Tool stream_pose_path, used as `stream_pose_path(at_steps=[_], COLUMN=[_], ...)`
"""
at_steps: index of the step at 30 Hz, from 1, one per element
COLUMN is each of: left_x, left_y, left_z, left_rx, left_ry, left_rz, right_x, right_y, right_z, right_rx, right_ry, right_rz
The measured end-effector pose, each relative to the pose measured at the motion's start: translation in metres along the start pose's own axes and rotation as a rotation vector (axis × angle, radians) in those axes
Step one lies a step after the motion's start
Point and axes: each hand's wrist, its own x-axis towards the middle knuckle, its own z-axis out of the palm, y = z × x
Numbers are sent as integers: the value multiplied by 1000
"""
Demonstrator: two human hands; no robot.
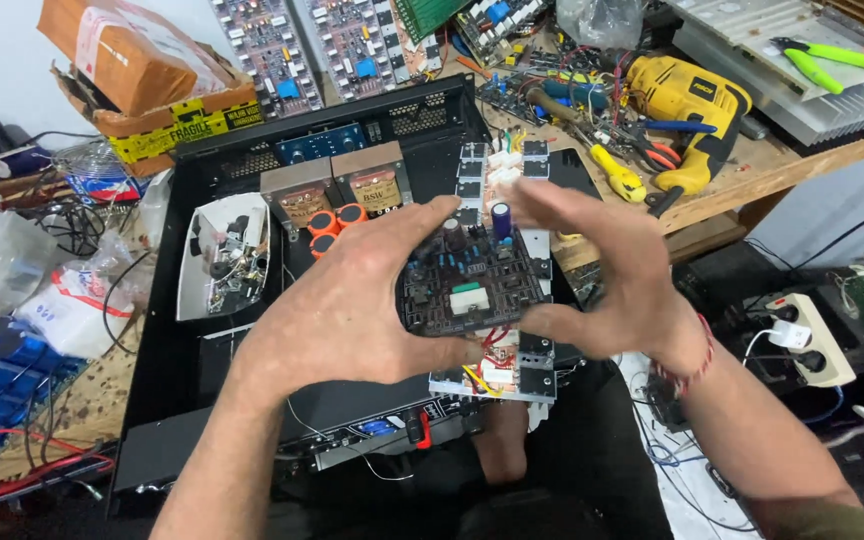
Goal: Soldering wires onto a circuit board and inspecting the electronic components on a repair bench.
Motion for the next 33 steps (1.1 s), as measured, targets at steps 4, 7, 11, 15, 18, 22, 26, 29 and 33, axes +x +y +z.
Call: stream_pose_path(at_steps=[4,7,11,15,18,22,26,29,33], left_x=[-7,-9,-11,-12,-9,-3,3,4,2], left_y=[-10,-13,1,1,3,5,4,0,-11], left_z=[6,7,5,14,20,25,30,31,33], left_rx=[84,109,74,75,13,-58,-10,-12,-38], left_ry=[178,241,279,249,190,151,131,142,206], left_rz=[59,38,-59,-82,-131,-216,-286,-289,-185], right_x=[-68,-58,-48,-47,-55,-61,-69,-73,-74], right_y=[-30,-71,-82,-82,-73,-69,-58,-50,-51], right_z=[13,51,74,85,89,91,88,88,87], right_rx=[-656,-728,-778,-867,-808,-674,-628,-590,-493], right_ry=[158,138,158,235,302,408,394,388,373], right_rz=[141,-41,-25,59,43,1,-34,-108,-25])
